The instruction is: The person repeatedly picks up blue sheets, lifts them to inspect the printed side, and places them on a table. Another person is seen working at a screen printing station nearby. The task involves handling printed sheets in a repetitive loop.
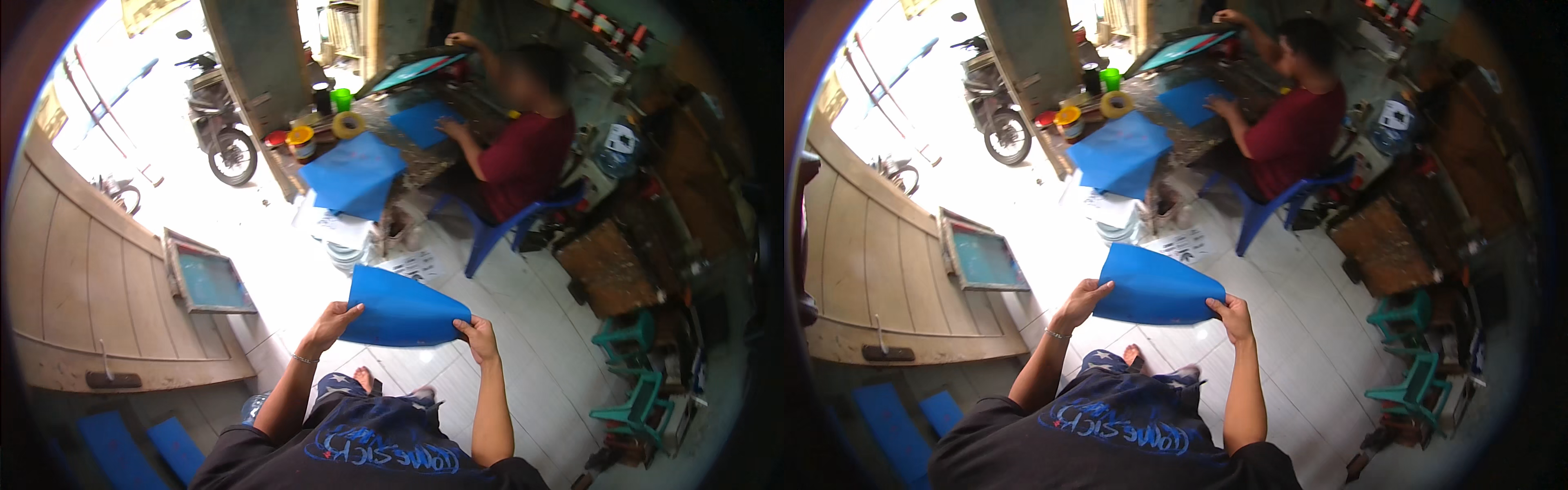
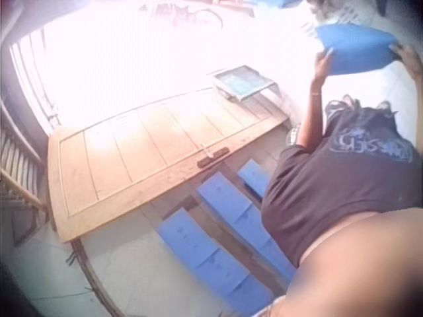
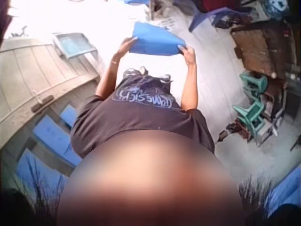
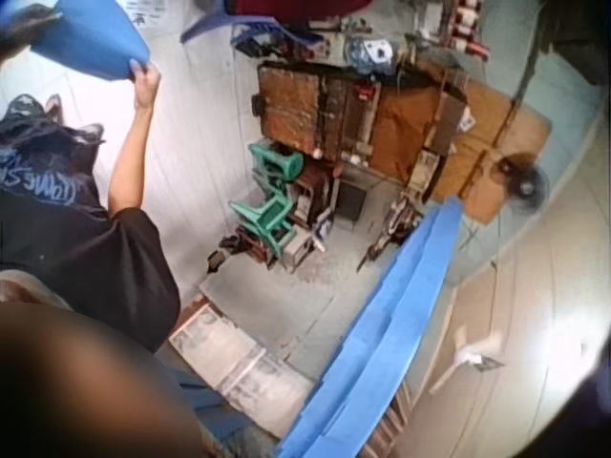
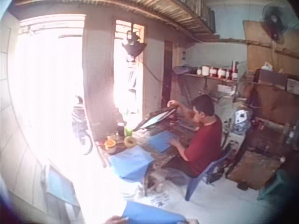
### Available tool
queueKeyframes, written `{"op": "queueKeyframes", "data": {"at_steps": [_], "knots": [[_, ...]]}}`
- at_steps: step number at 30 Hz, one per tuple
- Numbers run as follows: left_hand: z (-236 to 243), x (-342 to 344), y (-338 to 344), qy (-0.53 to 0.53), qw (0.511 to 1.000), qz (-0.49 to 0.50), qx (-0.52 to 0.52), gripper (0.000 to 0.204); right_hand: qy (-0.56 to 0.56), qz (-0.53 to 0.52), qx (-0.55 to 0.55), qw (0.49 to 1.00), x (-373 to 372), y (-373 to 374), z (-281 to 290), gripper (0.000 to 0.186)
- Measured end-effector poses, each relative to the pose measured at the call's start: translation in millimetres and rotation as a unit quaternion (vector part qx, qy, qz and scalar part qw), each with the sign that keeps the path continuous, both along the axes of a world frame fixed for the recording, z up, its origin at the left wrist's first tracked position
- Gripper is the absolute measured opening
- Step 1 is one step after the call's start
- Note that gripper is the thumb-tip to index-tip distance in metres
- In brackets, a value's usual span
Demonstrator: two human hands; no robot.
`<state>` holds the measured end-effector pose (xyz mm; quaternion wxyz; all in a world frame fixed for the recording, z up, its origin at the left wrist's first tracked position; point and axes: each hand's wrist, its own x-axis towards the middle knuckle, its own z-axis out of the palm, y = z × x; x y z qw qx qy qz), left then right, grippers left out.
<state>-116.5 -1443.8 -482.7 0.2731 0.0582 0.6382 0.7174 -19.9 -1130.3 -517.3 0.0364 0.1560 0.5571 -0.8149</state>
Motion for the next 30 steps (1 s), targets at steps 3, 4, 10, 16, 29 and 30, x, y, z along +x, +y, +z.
{"op": "queueKeyframes", "data": {"at_steps": [3,4,10,16,29,30], "knots": [[-0.3,-26.0,-49.6,0.001,0.994,0.047,-0.098,0.036,-0.108,0.092,0.193,0.971,-69.9,-28.1,-25.4,0.019],[-2.2,-34.4,-65.9,0.015,0.988,0.054,-0.147,0.038,-0.089,0.126,0.276,0.949,-89.9,-34.7,-33.8,0.021],[-31.2,-48.7,-119.3,0.071,0.905,0.194,-0.372,0.044,0.068,0.295,0.534,0.79,-284.8,-60.2,-83.1,0.024],[-41.1,-8.0,-112.5,-0.095,0.809,0.387,-0.432,0.028,0.194,0.401,0.67,0.594,-538.0,-127.1,-129.3,0.033],[-20.3,22.1,-25.8,-0.254,0.668,0.676,-0.181,0.029,0.333,0.531,0.69,0.362,-721.9,-203.5,-148.0,0.032],[-19.8,19.2,-24.4,-0.254,0.666,0.682,-0.166,0.028,0.334,0.536,0.686,0.362,-722.7,-203.0,-146.3,0.031]]}}
